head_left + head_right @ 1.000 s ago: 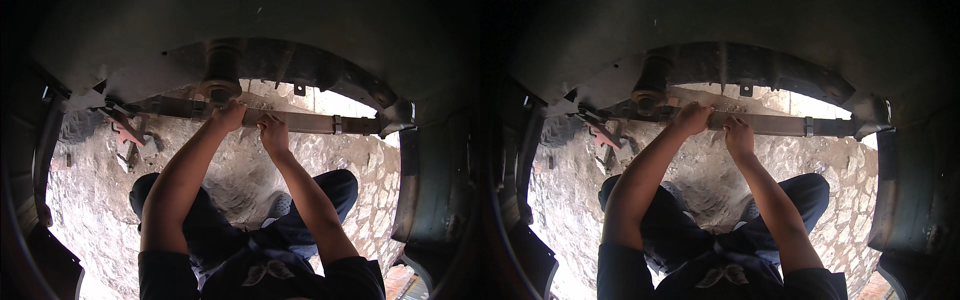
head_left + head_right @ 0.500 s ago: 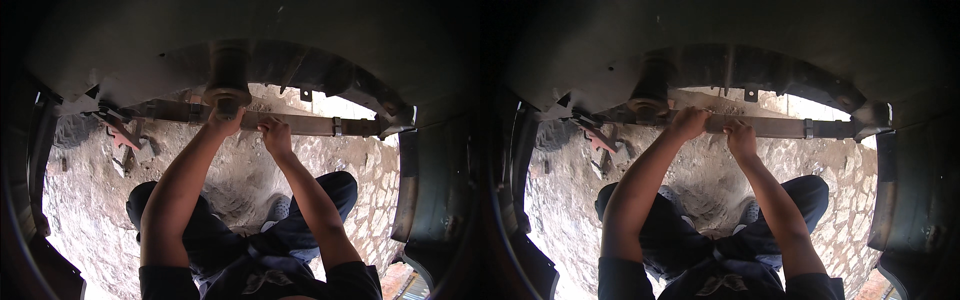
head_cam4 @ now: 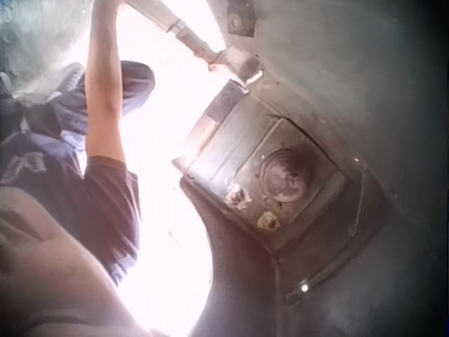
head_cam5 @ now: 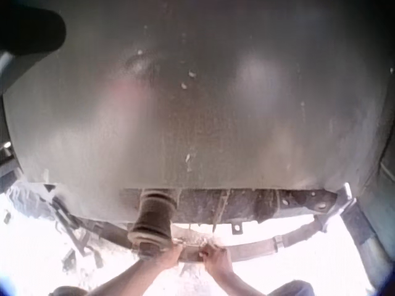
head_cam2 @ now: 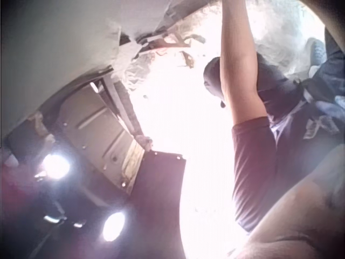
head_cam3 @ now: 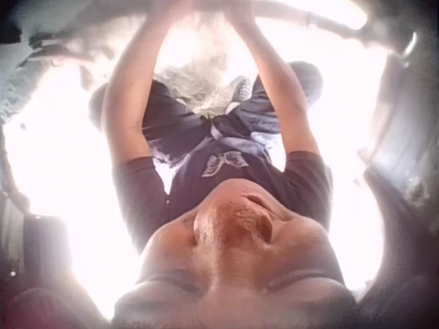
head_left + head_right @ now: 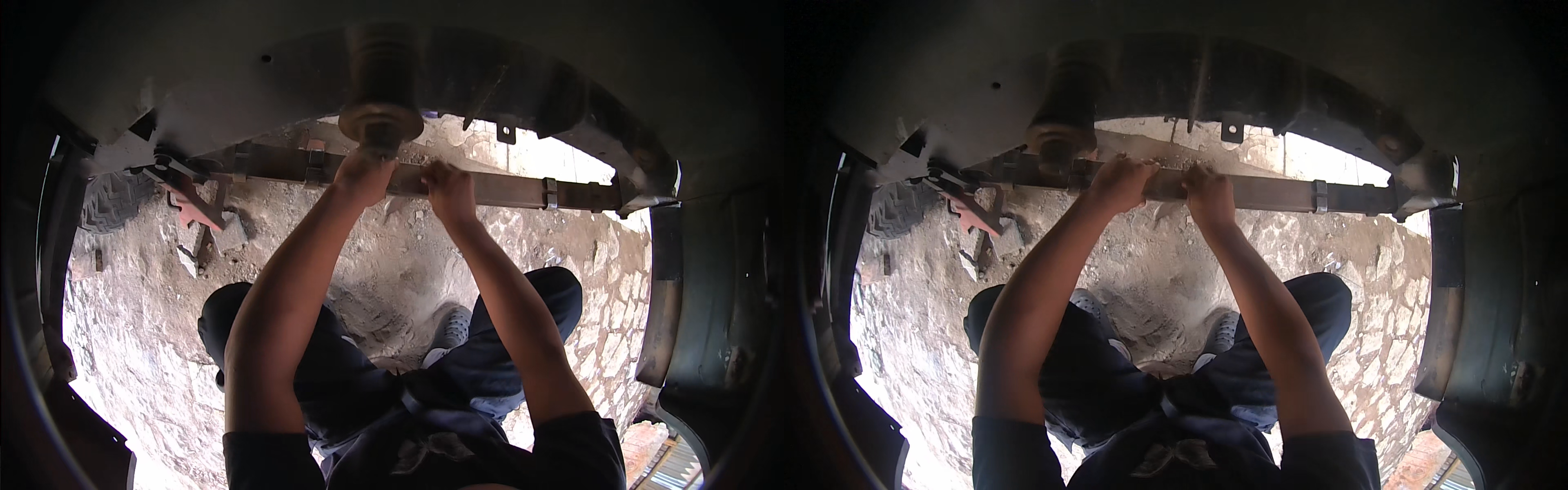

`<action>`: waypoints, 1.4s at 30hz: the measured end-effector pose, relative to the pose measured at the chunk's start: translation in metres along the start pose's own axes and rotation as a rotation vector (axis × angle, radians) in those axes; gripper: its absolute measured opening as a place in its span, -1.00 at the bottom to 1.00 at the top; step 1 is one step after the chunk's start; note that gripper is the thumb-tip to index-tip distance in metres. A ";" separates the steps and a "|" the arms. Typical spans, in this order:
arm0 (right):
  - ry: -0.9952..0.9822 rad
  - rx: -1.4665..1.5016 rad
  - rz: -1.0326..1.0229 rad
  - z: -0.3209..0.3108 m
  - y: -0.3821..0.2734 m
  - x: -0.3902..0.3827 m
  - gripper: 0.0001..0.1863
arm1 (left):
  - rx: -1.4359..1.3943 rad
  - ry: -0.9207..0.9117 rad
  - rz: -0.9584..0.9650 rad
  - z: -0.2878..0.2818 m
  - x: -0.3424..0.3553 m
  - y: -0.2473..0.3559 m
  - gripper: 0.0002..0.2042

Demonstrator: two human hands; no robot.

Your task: The person sits under a vehicle and repeatedly handles small metal fasteners, inserting and adjusting them on a metal beam of the undercarriage. The person uses both hands to manipulate the fasteners and occasionally repositions them along the beam.

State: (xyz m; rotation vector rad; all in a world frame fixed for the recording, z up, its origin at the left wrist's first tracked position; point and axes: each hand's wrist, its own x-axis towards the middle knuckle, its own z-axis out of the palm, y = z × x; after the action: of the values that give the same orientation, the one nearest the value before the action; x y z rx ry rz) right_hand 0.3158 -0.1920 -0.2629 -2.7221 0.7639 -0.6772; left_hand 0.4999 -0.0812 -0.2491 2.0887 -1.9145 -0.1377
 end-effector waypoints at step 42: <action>0.145 0.340 0.380 -0.032 -0.035 -0.010 -0.83 | 0.066 -0.130 -0.087 -0.028 -0.006 0.006 -0.62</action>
State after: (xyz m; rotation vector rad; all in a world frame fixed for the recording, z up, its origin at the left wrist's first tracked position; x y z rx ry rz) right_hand 0.3076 -0.1602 -0.2274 -2.1622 1.0543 -0.8305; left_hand 0.5015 -0.0710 -0.2219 2.2584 -1.9260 -0.2379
